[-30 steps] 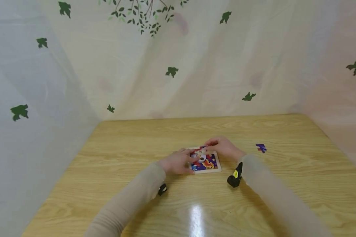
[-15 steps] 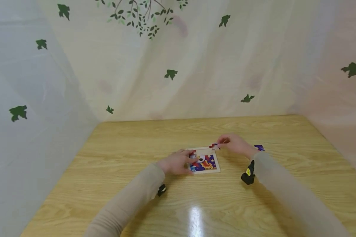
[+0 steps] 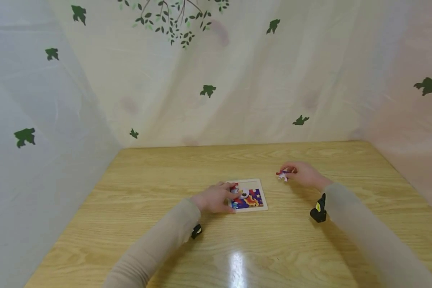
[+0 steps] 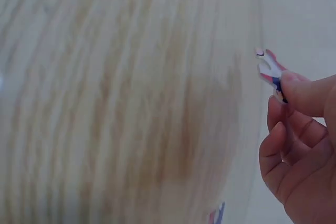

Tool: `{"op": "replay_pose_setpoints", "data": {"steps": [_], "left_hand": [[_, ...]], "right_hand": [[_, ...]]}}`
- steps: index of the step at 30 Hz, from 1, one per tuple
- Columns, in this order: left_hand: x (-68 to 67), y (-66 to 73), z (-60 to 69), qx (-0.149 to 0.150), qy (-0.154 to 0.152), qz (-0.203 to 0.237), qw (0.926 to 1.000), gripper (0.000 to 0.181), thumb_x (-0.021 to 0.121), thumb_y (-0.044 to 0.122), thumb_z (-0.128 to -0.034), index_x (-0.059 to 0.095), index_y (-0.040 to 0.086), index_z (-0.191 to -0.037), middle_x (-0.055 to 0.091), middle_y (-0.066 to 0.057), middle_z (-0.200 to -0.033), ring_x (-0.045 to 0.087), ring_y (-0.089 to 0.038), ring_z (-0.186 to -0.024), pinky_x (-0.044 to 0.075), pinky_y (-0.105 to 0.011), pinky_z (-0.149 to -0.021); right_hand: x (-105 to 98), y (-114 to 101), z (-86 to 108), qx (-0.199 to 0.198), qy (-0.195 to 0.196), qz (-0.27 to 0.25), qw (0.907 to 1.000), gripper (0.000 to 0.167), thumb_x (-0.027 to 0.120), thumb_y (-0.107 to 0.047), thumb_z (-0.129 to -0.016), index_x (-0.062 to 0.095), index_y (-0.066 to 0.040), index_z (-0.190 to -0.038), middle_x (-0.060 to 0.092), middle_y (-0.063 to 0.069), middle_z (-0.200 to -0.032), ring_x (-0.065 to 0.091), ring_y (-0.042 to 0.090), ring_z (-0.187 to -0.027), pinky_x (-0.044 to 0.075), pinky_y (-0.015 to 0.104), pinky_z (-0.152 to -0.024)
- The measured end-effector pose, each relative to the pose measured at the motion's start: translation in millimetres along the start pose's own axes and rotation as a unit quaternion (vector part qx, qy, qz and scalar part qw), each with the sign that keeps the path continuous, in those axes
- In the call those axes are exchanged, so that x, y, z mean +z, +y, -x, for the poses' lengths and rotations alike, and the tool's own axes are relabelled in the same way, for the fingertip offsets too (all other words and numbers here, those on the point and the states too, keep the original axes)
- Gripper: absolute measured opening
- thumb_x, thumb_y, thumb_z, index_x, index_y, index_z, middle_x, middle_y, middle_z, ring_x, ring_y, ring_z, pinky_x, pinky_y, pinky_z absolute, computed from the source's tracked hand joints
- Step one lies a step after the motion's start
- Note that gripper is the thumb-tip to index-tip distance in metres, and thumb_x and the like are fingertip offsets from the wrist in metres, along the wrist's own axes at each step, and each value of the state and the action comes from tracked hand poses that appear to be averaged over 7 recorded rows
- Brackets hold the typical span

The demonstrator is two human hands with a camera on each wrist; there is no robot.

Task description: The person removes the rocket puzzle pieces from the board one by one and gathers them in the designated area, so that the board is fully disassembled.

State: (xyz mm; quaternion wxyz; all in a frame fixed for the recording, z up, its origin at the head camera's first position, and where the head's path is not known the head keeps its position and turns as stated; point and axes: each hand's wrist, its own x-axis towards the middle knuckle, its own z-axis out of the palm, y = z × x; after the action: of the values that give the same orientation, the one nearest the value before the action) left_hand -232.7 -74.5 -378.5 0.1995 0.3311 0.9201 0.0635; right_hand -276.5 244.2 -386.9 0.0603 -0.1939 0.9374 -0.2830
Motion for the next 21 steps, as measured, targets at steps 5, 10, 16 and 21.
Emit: {"op": "replay_pose_setpoints", "data": {"steps": [5,10,16,21], "left_hand": [[1.6,0.3,0.5,-0.003,0.0,0.001,1.0,0.062,0.062,0.044,-0.0882,0.038,0.03,-0.144,0.022,-0.009,-0.157,0.024,-0.031,-0.142,0.026,-0.047,-0.113],[3.4,-0.4,0.0,-0.004,0.004,-0.004,1.0,0.063,0.062,0.045,-0.0877,0.038,0.03,-0.144,0.023,-0.01,-0.156,0.024,-0.032,-0.142,0.026,-0.047,-0.113],[5.0,-1.2,-0.3,-0.005,0.003,-0.008,1.0,0.064,0.062,0.046,-0.0874,0.037,0.031,-0.144,0.021,-0.009,-0.157,0.023,-0.031,-0.142,0.025,-0.047,-0.114],[5.5,-0.2,0.3,-0.006,0.001,-0.005,1.0,0.064,0.062,0.046,-0.0875,0.036,0.031,-0.145,0.02,-0.009,-0.157,0.022,-0.031,-0.143,0.024,-0.047,-0.114]], "right_hand": [[-13,5,5.7,-0.002,-0.015,0.008,0.9999,0.031,0.054,0.001,-0.091,0.058,0.005,-0.122,0.061,0.021,-0.102,0.058,0.032,-0.089,0.048,0.038,-0.071],[-23,6,10.4,-0.002,-0.039,0.011,0.9992,0.029,0.054,0.003,-0.091,0.06,0.005,-0.119,0.06,0.023,-0.101,0.055,0.027,-0.077,0.044,0.031,-0.057],[-18,13,12.6,-0.035,-0.059,0.011,0.9976,0.025,0.059,0.008,-0.085,0.067,0.0,-0.107,0.067,0.011,-0.095,0.057,0.017,-0.08,0.048,0.029,-0.068],[-16,18,11.8,-0.035,-0.07,0.022,0.9967,0.026,0.059,0.01,-0.085,0.069,-0.002,-0.105,0.068,0.013,-0.103,0.059,0.022,-0.09,0.05,0.036,-0.078]]}}
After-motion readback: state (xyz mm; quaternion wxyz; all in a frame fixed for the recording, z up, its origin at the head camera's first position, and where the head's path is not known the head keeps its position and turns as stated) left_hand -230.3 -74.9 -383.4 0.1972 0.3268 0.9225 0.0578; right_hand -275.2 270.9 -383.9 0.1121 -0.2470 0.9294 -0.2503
